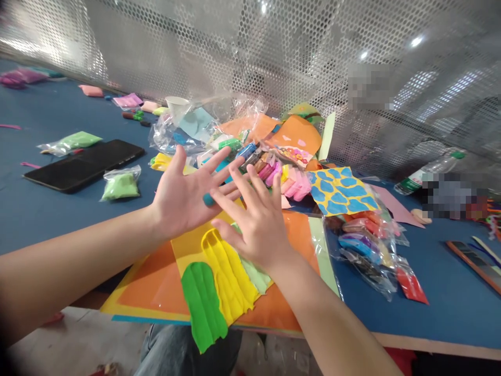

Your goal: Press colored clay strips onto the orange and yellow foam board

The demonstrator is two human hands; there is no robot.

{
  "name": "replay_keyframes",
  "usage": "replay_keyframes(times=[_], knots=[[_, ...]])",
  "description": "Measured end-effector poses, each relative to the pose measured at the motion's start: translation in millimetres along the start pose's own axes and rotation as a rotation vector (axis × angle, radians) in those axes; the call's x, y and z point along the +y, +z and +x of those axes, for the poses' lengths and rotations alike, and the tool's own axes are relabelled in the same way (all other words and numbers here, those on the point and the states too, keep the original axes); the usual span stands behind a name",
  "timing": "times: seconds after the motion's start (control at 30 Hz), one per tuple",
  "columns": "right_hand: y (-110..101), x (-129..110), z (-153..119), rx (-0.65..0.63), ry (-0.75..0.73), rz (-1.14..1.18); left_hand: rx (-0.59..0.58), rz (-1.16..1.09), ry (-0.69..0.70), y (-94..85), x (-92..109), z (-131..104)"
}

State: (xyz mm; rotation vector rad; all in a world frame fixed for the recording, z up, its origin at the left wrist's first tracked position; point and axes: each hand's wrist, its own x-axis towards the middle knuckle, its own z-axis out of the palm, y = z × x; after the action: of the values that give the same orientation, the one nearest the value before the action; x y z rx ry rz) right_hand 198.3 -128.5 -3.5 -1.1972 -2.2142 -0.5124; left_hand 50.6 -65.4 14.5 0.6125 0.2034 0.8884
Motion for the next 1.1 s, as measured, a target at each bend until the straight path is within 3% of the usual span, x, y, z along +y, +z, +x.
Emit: replay_keyframes(times=[0.13,0.2,0.33,0.5,0.7,0.9,1.1], knots=[[-5,-4,-1,-0.066,-0.126,0.096,0.018,0.009,0.012,-1.0,1,-1],[-6,-4,-1,-0.094,-0.094,0.072,0.005,0.017,-0.003,-1.8,1,-1],[-4,0,-2,-0.002,0.018,0.014,0.000,0.026,-0.001,-2.3,-1,0],[-2,-6,0,-0.056,-0.133,0.089,0.033,0.036,-0.007,-2.5,-2,0],[0,-1,-2,-0.006,0.008,0.037,-0.005,0.076,-0.044,-3.5,-3,-2],[-6,-2,-4,-0.112,-0.114,0.168,0.003,0.036,-0.035,-3.5,-3,-4],[1,-4,-4,-0.073,0.056,0.030,-0.011,0.068,-0.170,-6.0,-15,-7]])
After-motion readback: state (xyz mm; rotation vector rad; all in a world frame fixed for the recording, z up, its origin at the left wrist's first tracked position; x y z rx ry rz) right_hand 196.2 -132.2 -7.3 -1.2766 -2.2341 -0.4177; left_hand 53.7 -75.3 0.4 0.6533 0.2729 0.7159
